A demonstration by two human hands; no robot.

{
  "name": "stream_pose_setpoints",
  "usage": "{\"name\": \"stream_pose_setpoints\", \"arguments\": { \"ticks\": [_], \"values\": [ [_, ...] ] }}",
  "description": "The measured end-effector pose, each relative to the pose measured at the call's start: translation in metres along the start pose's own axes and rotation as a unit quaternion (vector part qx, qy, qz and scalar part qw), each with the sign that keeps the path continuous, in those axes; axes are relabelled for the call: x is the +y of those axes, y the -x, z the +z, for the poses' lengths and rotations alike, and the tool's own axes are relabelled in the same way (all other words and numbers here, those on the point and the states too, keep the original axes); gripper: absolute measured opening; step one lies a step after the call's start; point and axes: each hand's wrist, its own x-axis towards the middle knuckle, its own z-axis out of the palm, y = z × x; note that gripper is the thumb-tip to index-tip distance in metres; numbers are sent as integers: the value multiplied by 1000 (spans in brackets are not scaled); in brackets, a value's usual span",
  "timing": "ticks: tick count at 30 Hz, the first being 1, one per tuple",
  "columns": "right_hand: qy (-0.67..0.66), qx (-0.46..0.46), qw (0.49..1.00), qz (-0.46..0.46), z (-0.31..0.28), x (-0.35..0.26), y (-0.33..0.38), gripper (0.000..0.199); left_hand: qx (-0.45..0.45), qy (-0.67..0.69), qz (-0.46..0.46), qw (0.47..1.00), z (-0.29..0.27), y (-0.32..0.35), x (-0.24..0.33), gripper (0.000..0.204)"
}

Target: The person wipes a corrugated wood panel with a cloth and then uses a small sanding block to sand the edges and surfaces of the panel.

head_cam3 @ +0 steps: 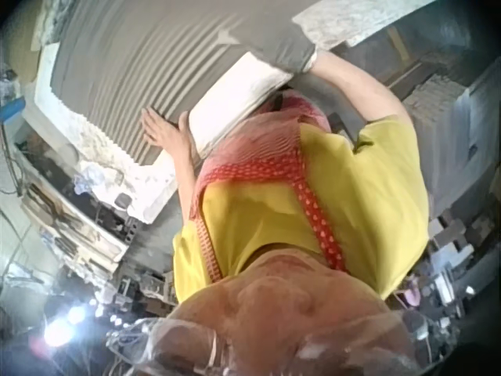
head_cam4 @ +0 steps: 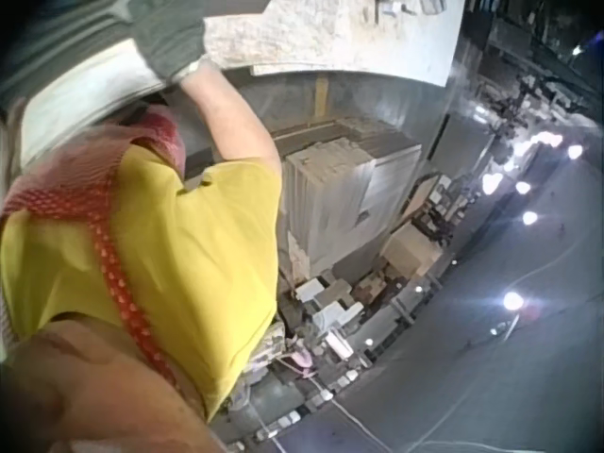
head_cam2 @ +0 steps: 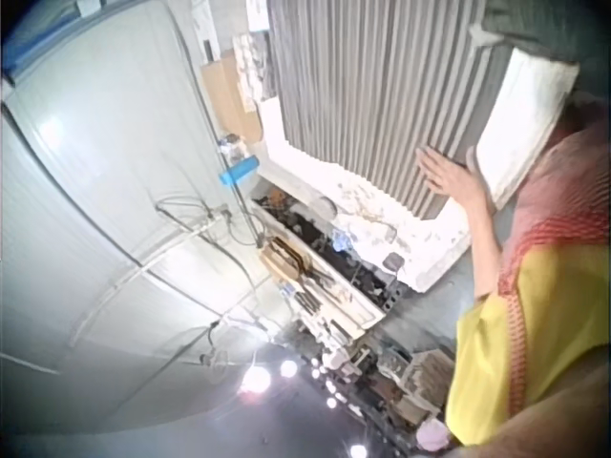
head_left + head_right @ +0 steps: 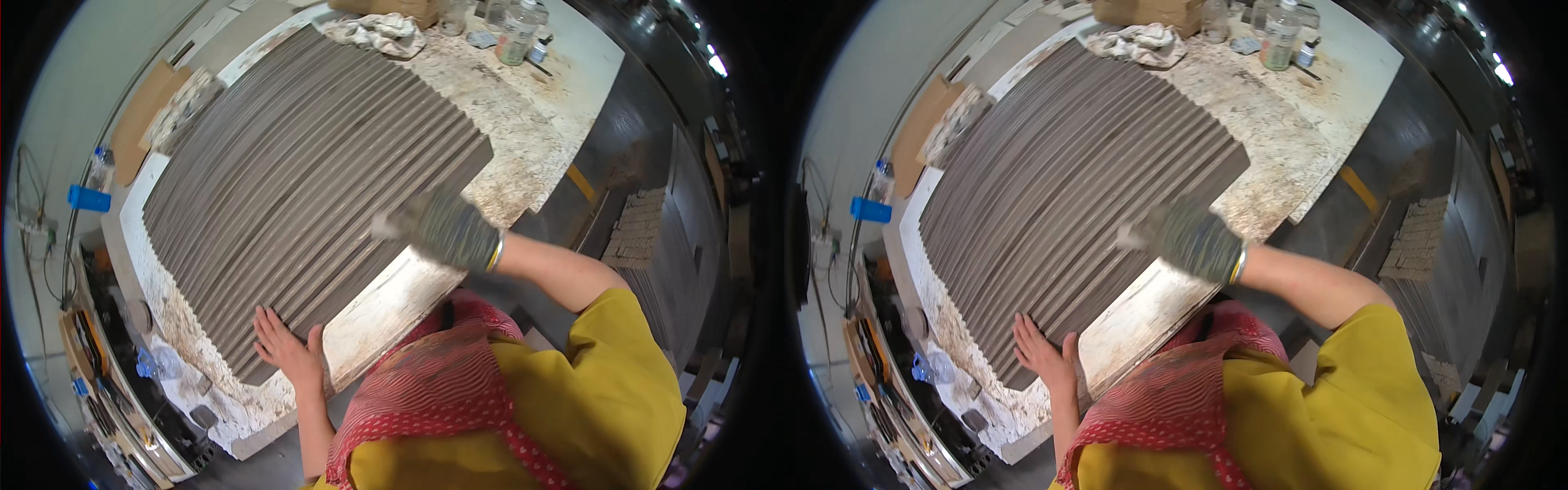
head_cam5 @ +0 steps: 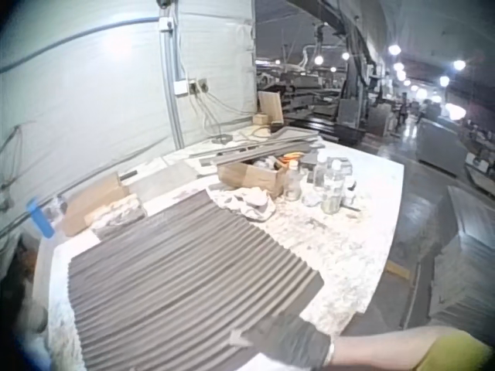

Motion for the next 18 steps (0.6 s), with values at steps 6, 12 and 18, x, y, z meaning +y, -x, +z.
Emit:
{"name": "stream_pose_setpoints", "arguments": {
  "ticks": [6,12,18],
  "values": [
    [32,-53,941,334,-36,123,22,34,-2,-7,2,1000,1,0,-1,101],
    [26,-9,999,42,-24,76,27,27,-11,-12,-9,1000,1,0,-2,103],
    [92,-8,982,164,-23,133,7,21,-2,-20,13,1000,-1,2,-4,101]
  ]
}}
